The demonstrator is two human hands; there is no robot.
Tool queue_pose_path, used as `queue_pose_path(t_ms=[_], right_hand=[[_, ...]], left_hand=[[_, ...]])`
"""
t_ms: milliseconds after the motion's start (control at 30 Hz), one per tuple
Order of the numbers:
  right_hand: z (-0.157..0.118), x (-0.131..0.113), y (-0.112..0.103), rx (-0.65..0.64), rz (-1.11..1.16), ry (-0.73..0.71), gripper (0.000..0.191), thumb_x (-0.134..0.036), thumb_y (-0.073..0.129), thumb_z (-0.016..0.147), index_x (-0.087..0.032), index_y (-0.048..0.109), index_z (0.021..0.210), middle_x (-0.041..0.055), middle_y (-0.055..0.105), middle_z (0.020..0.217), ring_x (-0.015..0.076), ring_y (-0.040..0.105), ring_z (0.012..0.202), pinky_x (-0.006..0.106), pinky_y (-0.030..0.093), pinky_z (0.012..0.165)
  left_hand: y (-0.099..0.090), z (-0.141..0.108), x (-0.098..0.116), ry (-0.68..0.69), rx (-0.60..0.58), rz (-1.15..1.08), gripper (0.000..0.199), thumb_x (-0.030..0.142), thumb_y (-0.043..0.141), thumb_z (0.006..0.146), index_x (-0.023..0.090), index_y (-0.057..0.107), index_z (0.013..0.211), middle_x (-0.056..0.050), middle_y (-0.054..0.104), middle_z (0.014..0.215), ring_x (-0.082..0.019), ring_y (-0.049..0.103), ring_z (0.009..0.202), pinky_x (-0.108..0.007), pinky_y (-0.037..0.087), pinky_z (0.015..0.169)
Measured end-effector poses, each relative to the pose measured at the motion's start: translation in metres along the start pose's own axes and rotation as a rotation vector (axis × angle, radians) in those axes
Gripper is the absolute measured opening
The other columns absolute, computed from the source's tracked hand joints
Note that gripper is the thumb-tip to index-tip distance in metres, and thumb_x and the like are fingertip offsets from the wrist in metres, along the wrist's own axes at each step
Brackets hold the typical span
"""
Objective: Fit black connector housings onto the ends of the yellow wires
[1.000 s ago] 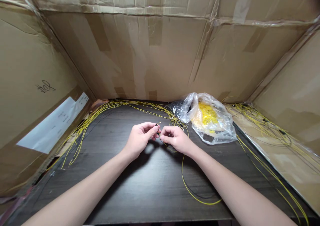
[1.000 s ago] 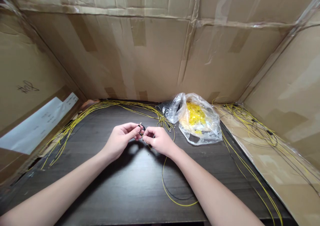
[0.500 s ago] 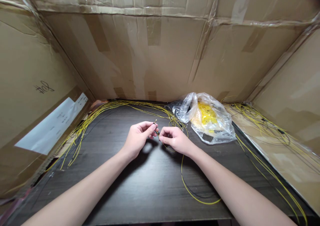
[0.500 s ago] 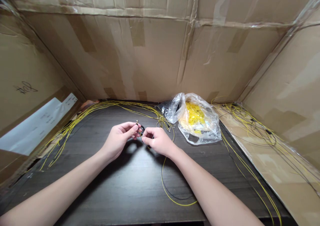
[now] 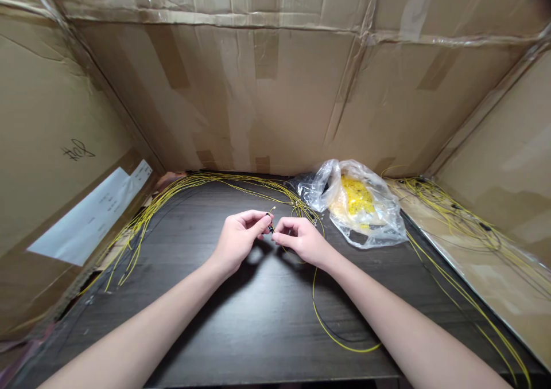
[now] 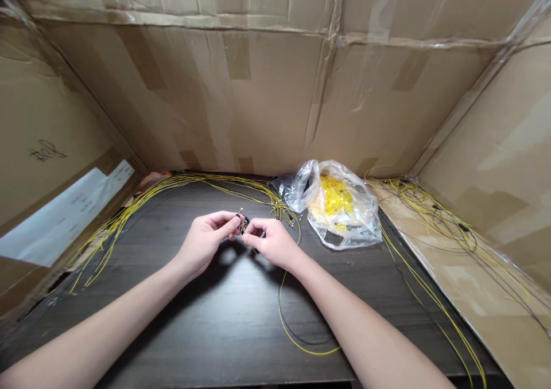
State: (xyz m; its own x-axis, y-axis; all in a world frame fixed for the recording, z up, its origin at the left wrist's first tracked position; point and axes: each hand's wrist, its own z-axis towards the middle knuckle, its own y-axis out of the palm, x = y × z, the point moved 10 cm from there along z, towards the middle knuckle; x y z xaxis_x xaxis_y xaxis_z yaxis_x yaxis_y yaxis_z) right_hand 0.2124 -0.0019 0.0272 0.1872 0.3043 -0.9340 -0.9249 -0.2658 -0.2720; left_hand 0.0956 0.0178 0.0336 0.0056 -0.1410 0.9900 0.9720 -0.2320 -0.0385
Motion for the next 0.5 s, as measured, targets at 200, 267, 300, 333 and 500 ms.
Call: queue_pose_path(t_ms=[200,267,300,333,500], right_hand=[[-0.0005,-0.0002,0.0035,-0.034,-0.011,-0.005,0.016,-0.025,0.063,0.08,-0.015,0.058,0.069,-0.0015,0.056,0.064,0.0102,0.047,0.059,0.023,0.036,0.058],[-0.0008,0.0006,0.0048,-0.047,-0.011,-0.005,0.016,-0.024,0.063,0.08,-0.015,0.058,0.069,-0.0016,0.056,0.064,0.0103,0.047,0.058,0.023,0.036,0.058],[-0.0009,0.0012,0.0053,-0.051,-0.012,-0.005,0.015,-0.024,0.063,0.08,-0.015,0.058,0.069,-0.0017,0.056,0.063,0.0103,0.047,0.059,0.023,0.037,0.058],[-0.001,0.0018,0.0057,-0.054,-0.015,-0.005,0.015,-0.024,0.063,0.08,-0.015,0.058,0.068,-0.0018,0.056,0.063,0.0103,0.047,0.059,0.023,0.037,0.059],[-0.0018,0.0017,0.0073,-0.066,-0.058,-0.01,0.014,-0.021,0.062,0.079,-0.016,0.057,0.068,-0.0025,0.055,0.063,0.0103,0.047,0.06,0.023,0.037,0.059]], left_hand=[[-0.005,0.0015,0.0019,0.041,0.029,0.004,0.028,0.037,0.074,0.077,0.012,0.073,0.089,-0.006,0.068,0.08,-0.013,0.057,0.069,-0.024,0.045,0.06],[-0.0054,0.0014,0.0024,0.049,0.031,0.001,0.027,0.037,0.074,0.078,0.013,0.073,0.089,-0.006,0.069,0.08,-0.013,0.058,0.068,-0.024,0.045,0.06],[-0.0056,0.0014,0.0028,0.053,0.032,-0.002,0.026,0.037,0.074,0.078,0.013,0.074,0.089,-0.006,0.069,0.079,-0.013,0.058,0.068,-0.024,0.045,0.06],[-0.0058,0.0013,0.0031,0.057,0.033,-0.005,0.026,0.036,0.074,0.078,0.013,0.074,0.089,-0.005,0.069,0.079,-0.012,0.057,0.068,-0.024,0.045,0.06],[-0.0066,0.0013,0.0044,0.071,0.035,-0.023,0.024,0.034,0.075,0.078,0.014,0.074,0.09,-0.004,0.069,0.077,-0.011,0.057,0.066,-0.023,0.045,0.06]])
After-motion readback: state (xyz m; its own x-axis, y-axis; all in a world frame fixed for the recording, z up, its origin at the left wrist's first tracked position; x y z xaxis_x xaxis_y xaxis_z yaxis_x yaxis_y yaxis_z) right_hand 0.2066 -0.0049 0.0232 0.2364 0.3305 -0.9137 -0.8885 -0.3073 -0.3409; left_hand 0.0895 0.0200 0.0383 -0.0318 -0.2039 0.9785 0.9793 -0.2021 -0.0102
